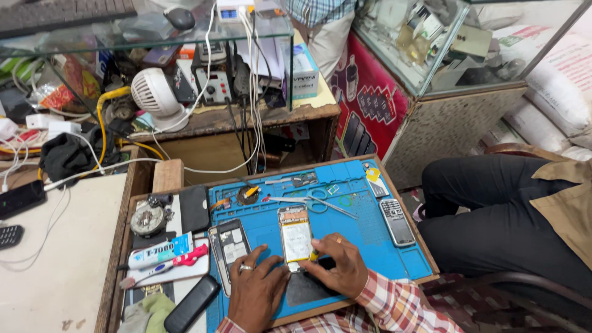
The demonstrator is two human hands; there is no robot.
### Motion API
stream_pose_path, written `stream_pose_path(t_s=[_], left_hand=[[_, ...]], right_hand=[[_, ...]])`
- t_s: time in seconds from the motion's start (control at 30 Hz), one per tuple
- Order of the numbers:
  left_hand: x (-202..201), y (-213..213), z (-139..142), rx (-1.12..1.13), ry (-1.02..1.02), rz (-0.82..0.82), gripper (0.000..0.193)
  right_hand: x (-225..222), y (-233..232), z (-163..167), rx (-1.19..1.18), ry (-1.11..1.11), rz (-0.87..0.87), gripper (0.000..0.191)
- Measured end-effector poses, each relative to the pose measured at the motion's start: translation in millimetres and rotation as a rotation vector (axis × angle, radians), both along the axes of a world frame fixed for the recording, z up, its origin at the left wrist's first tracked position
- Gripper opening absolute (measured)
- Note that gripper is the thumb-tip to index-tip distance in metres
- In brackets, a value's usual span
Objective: The person uses a soldering iron to work on the internal components of a disassembled smartphone. They repeatedly apply the soldering iron to the battery connector area while holding the phone steady.
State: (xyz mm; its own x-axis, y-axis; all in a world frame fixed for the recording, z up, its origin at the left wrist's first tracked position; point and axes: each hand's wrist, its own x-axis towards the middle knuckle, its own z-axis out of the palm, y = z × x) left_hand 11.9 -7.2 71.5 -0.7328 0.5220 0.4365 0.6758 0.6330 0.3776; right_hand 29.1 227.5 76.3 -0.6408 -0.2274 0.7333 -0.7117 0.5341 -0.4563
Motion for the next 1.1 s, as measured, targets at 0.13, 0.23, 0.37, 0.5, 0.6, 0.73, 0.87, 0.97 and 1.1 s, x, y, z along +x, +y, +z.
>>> stream_pose_path(t_s=[0.13,0.23,0.37,0.5,0.6,0.73,0.87,0.97,1.1], left_hand=[[-3,1,-2,-0.017,-0.002,-0.003,0.019],[-2,-1,-5,-0.01,-0.018,0.002,0.016],[-2,-1,-9,-0.008,-0.021,0.008,0.015],[-1,-2,-11,0.003,-0.002,-0.006,0.016],[-2,-2,-2,0.019,0.003,-0.009,0.014],[0,3,48,0.255,0.158,0.012,0.018],[31,-19,131,0.444,0.32,-0.019,0.017],[43,-49,177,0.313,0.45,-0.076,0.018],[36,-44,171,0.192,0.447,-0.327,0.02]], right_hand=[[2,5,10,0.022,-0.012,0.093,0.078],[6,8,11,-0.033,-0.148,0.188,0.072],[6,2,7,-0.028,-0.117,0.132,0.071],[6,1,9,0.009,-0.074,0.11,0.074],[6,6,14,-0.039,-0.181,0.242,0.075],[6,2,13,-0.005,-0.086,0.132,0.072],[8,-3,11,0.08,0.06,0.081,0.066],[8,-2,17,0.078,0.003,0.151,0.068],[6,-2,24,0.061,-0.013,0.153,0.067]])
